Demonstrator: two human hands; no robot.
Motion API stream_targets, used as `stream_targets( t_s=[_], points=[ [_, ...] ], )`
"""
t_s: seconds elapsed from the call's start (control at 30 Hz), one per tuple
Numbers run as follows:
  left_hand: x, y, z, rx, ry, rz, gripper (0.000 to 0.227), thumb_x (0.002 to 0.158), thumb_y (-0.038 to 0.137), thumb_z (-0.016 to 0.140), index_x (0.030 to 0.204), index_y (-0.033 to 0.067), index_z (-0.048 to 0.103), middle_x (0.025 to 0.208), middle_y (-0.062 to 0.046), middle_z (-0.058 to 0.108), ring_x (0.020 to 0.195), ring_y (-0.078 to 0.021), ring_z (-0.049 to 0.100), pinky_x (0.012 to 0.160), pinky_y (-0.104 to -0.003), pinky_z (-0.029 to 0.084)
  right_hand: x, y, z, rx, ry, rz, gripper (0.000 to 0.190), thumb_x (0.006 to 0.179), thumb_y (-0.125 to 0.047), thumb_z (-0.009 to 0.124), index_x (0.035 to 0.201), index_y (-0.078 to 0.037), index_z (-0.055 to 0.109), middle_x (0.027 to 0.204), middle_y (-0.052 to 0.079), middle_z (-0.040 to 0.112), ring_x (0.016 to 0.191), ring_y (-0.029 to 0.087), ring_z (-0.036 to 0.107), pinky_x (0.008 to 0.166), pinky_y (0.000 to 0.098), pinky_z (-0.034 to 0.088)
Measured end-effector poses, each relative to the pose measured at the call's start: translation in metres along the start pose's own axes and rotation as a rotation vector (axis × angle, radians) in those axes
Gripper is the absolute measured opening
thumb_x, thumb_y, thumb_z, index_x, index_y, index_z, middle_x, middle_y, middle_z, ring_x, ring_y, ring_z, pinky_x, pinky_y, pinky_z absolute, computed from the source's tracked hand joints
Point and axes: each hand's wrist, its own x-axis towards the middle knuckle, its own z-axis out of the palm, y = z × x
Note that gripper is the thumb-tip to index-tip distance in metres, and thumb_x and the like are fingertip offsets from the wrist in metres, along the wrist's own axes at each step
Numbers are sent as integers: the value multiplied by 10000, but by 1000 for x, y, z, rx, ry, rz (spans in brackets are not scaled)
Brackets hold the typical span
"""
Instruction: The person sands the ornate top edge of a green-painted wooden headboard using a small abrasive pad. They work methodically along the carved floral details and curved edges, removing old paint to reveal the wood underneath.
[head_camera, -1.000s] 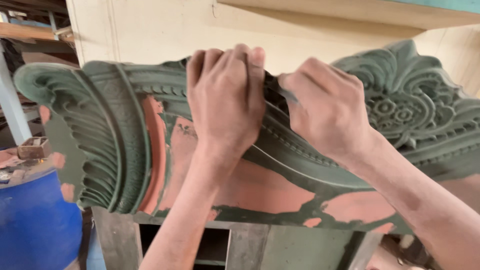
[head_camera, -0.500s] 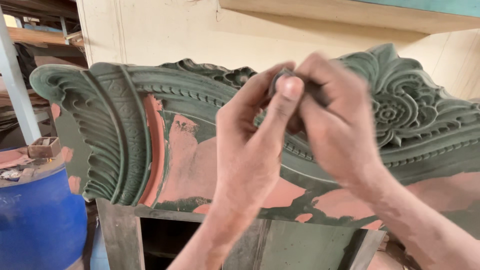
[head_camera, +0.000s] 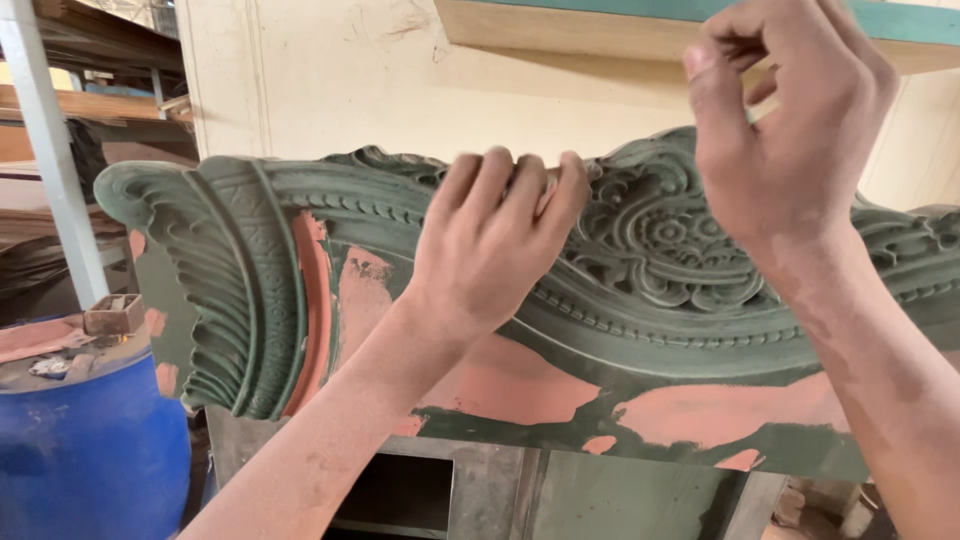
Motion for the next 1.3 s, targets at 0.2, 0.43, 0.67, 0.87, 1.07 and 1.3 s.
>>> stream_targets(
  t_s=[0.2, 0.43, 0.67, 0.87, 1.07, 1.3],
  points=[
    [-14, -17, -12, -258, -77, 12, 229, 926, 24, 716, 1154, 24, 689, 1129, -49, 728, 1123, -210, 615, 977, -366, 489, -7, 37, 26, -73, 4, 4, 85, 1011, -14, 604, 971, -60, 663, 944, 67, 689, 924, 186, 639, 873, 342, 506],
    [-20, -25, -24, -167, -152, 144, 254, 903, 78, 725, 1156, 84, 736, 1241, -10, 668, 1280, -223, 546, 1143, -511, 303, -18, 6, 33, -197, -126, 65, 189, 1064, -156, 708, 888, -97, 676, 827, 5, 696, 804, 216, 634, 932, 391, 426],
    [-27, -15, -3, -127, -213, 325, 46, 1014, 119, 772, 1050, 145, 781, 1105, 52, 669, 1136, -153, 548, 1182, -419, 313, -20, -12, 29, -192, -112, 41, 211, 1056, -133, 695, 854, -77, 673, 806, 20, 679, 799, 231, 639, 912, 398, 414],
    [-25, -24, 3, -55, -122, 349, 76, 1014, 145, 786, 1079, 108, 792, 1114, 30, 678, 1121, -155, 547, 1110, -389, 406, -26, -16, 28, -174, -110, 61, 226, 1083, -151, 687, 866, -87, 675, 815, 15, 689, 866, 224, 634, 984, 389, 393],
    [-15, -28, 1, -55, -135, 524, 152, 954, 46, 758, 1086, 119, 775, 1114, 33, 652, 1078, -140, 551, 1104, -303, 479, -32, -14, 31, -212, -98, 27, 171, 1072, -141, 653, 910, -95, 685, 862, 7, 677, 885, 204, 617, 978, 369, 357],
    [-12, -34, 2, -152, -111, 549, 101, 913, 69, 751, 1009, 41, 737, 1103, -5, 623, 1102, -201, 560, 1077, -321, 495, -47, -4, 39, -293, -87, -42, 137, 1083, -141, 617, 980, -102, 698, 922, 1, 653, 903, 190, 572, 1015, 349, 322]
  ],
)
